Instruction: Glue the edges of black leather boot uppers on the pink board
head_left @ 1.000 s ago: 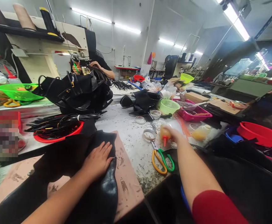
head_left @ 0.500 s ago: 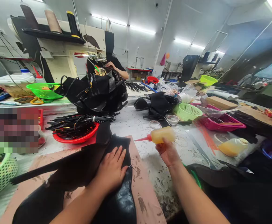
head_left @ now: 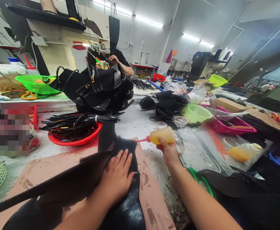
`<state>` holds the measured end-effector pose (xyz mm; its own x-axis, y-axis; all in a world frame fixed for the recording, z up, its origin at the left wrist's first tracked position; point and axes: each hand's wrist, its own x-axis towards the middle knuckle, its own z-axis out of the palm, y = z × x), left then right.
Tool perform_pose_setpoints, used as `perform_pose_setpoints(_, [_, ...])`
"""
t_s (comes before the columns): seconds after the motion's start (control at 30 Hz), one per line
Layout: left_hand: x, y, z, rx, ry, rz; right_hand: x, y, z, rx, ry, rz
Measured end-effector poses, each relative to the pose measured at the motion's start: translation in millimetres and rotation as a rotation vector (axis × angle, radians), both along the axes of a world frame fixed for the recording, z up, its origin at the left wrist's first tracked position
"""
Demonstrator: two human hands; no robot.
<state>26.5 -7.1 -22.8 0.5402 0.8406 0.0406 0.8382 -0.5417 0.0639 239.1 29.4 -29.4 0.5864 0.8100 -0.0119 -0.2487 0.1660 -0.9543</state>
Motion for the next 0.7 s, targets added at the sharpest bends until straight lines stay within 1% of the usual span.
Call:
perform_pose_setpoints(0.2, [0.4, -0.1, -1.9, 0.017, -0.015, -0.002, 0.7, -2.0, -3.0, 0.008, -0.038, 0.02])
perform_pose_setpoints(0.4, [0.6, -0.2, -1.9, 0.03, -0.011, -0.004, 0.3, -1.1, -5.5, 0.004, -0.052, -0.007])
perform_pose_setpoints(0.7, [1.3, 0.6, -0.4, -0.007, -0.005, -0.005, -2.4, -2.2, -3.7, 0.001, -0.017, -0.035])
